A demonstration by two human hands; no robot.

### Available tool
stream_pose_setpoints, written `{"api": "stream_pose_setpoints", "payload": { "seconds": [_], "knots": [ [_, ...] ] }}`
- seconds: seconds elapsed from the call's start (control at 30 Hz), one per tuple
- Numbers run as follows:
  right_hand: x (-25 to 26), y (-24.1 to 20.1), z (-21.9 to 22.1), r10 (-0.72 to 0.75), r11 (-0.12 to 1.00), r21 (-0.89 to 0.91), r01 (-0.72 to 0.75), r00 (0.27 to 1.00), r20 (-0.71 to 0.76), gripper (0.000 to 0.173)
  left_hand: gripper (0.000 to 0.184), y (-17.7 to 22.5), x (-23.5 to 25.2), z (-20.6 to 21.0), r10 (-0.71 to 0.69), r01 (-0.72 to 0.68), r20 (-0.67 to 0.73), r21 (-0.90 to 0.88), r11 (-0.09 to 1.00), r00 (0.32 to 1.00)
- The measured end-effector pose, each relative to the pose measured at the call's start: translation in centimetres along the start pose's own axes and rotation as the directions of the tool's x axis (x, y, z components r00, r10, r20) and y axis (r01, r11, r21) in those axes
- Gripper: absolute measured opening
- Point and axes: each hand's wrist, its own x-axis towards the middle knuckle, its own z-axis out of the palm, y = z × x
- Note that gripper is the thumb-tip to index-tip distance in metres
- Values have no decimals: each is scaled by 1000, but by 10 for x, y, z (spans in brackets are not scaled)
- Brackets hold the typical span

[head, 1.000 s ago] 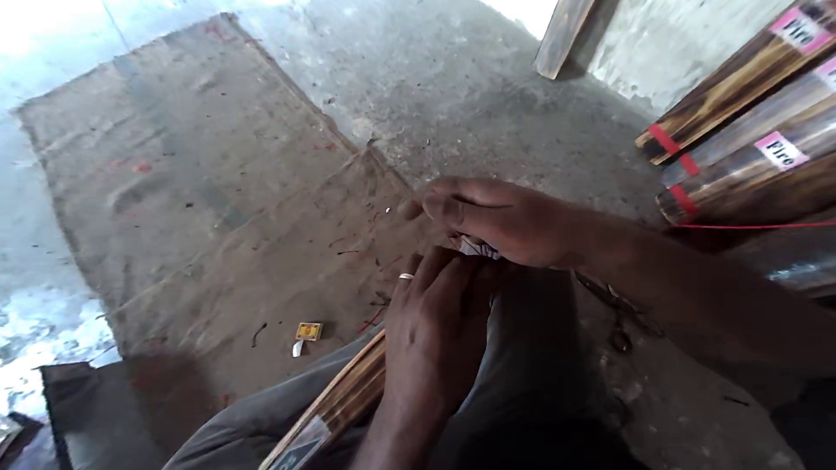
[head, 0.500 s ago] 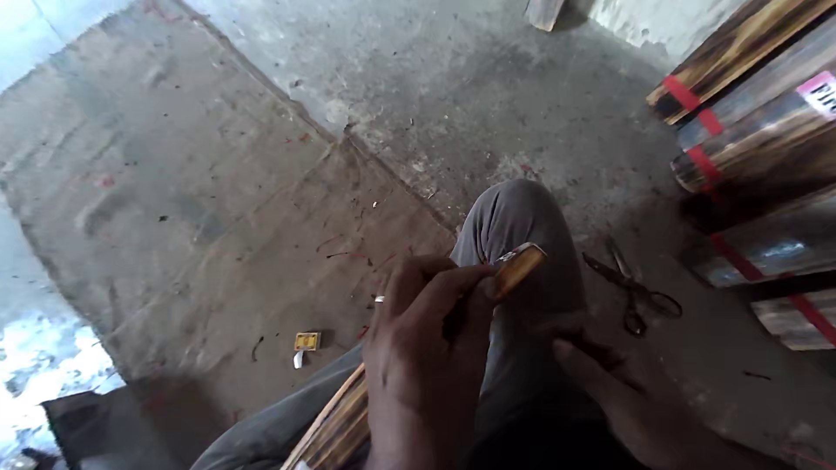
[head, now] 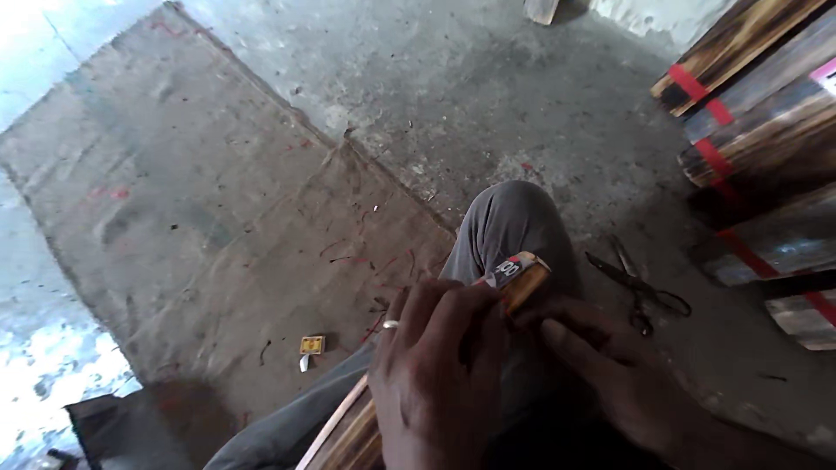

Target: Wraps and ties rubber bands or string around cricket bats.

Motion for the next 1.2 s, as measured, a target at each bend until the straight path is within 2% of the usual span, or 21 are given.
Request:
{"api": "stream_pose_setpoints", "payload": {
  "seconds": [0.1, 0.23, 0.33, 0.43, 0.6, 0.87, 1.03, 1.2],
  "knots": [
    [-8, 1, 8, -59, 998, 6, 59, 998, -16, 21, 11, 4, -15, 4, 64, -64, -88, 2, 998, 994],
    [-20, 3, 3, -177, 972, -148, 181, 984, 37, 20, 10, 9, -36, 7, 158, -157, -129, 15, 987, 979],
    [-24, 4, -4, -197, 974, -98, 205, 977, 85, 19, 11, 12, -40, 13, 179, -174, -127, 56, 983, 975],
    [-21, 4, -6, -168, 984, -50, 173, 981, 95, 15, 12, 13, -36, 15, 147, -140, -125, 65, 988, 981],
    [-9, 13, -7, -259, 963, -60, 264, 962, 91, 17, 10, 8, -21, 8, 57, -56, -114, 10, 998, 992],
    [4, 5, 9, -127, 992, -25, 127, 992, 21, 24, 12, -3, 2, -6, -32, 32, -11, -66, 997, 999],
    [6, 2, 16, -168, 985, 41, 168, 986, -8, 20, 12, -6, 3, -3, -13, 11, -29, -54, 998, 1000],
    [4, 6, 14, -140, 990, 11, 140, 990, -16, 19, 11, -8, 4, 0, 6, -7, -49, -22, 1000, 999]
  ]
}}
